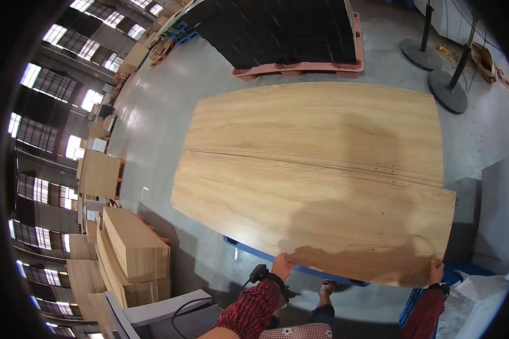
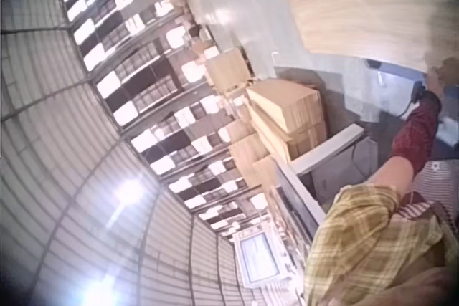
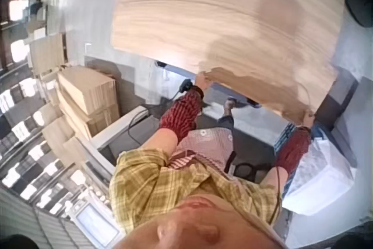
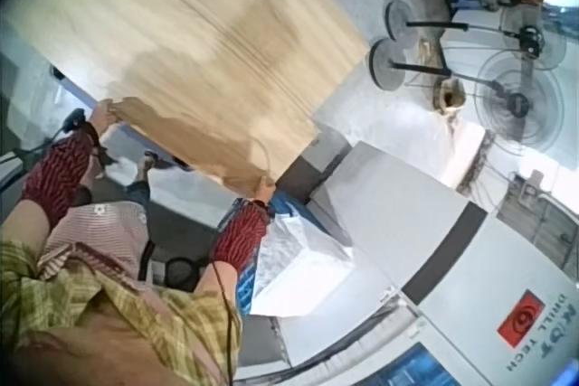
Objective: Placing wood panels onto a machine for processing, then moving them to a stack and cleaning the machine with an air blower.
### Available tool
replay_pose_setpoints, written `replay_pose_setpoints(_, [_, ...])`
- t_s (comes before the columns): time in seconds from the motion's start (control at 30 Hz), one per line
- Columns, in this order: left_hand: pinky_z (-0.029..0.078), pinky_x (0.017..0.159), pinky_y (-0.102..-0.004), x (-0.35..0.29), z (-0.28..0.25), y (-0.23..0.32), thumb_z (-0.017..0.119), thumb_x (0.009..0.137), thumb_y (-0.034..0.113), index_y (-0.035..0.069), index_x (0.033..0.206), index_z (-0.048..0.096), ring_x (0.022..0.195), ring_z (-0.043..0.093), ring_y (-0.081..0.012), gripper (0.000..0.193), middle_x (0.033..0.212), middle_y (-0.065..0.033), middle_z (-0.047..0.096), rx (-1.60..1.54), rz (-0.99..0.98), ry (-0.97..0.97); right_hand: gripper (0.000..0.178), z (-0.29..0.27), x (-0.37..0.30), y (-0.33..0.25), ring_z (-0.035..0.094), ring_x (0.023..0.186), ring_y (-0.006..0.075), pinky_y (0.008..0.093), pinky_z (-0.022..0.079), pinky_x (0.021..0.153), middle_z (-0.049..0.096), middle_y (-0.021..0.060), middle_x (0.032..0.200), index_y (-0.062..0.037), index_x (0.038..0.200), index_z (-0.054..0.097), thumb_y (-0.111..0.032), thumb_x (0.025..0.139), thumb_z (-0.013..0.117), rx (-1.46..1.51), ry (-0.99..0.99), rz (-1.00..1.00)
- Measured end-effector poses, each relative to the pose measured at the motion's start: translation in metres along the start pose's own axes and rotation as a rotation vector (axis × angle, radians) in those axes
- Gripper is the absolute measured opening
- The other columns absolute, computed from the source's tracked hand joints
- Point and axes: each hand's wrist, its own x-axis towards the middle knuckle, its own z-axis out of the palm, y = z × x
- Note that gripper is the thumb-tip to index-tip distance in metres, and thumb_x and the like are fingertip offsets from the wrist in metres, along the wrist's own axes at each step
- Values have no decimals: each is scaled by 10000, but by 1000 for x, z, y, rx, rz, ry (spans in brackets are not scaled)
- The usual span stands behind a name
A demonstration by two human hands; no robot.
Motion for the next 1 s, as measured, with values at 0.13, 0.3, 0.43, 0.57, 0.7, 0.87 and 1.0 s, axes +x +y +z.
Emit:
replay_pose_setpoints(0.13, [382, 862, -341, 1, -6, -2, 406, 860, 281, 1, 1032, 442, 965, 498, -242, 331, 1011, -149, 519, -13, 77, 58, 521, 5, -12, -12, 515, 989, 375, 391, 402, 836, 544, 236, 1040, 22, 1118, 445, -306, 743, 596, 102, -61, -81])
replay_pose_setpoints(0.3, [381, 861, -341, -6, -10, 7, 399, 858, 282, 28, 1034, 447, 977, 492, -244, 312, 1015, -137, 520, -51, 125, -14, 498, 0, -26, -26, 514, 965, 396, 398, 405, 825, 549, 242, 1012, 13, 1113, 439, -267, 736, 603, 71, -92, -175])
replay_pose_setpoints(0.43, [384, 857, -348, 12, -9, 3, 417, 846, 256, 23, 1030, 452, 986, 490, -251, 299, 1023, -114, 524, -148, 98, 3, 449, -12, -42, -35, 535, 929, 373, 387, 419, 792, 561, 224, 977, -4, 1113, 446, -223, 748, 588, 65, -97, -161])
replay_pose_setpoints(0.57, [338, 881, -454, 59, -61, -6, 672, 578, 157, -77, 991, 499, 994, 470, -349, 506, 1039, -234, 507, 1325, 951, 106, 398, -18, -54, -63, 554, 919, 338, 376, 434, 785, 573, 204, 976, -14, 1091, 478, -191, 749, 578, 219, -94, -224])
replay_pose_setpoints(0.7, [296, 982, -411, 54, -38, 6, 452, 804, 315, -79, 1129, 398, 1134, 389, -348, 513, 1162, -237, 446, -318, -30, -161, 436, 4, -53, -48, 535, 923, 375, 399, 425, 783, 562, 235, 965, 15, 1092, 465, -252, 761, 566, 89, 31, -287])
replay_pose_setpoints(0.87, [272, 1007, -397, 8, 2, 24, 391, 824, 362, -114, 1244, 224, 1200, 325, -333, 657, 1283, -234, 311, -227, -21, 37, 450, -11, -65, -85, 525, 921, 391, 422, 418, 788, 558, 251, 956, 19, 1114, 448, -218, 754, 580, 164, -52, -176])
replay_pose_setpoints(1.0, [260, 1003, -405, 10, -7, 34, 364, 831, 363, -111, 1253, 200, 1210, 306, -337, 656, 1310, -238, 282, -317, -88, -51, 447, -7, -65, -95, 523, 921, 395, 425, 418, 785, 559, 253, 955, 20, 1112, 447, -228, 761, 571, 157, -76, -169])
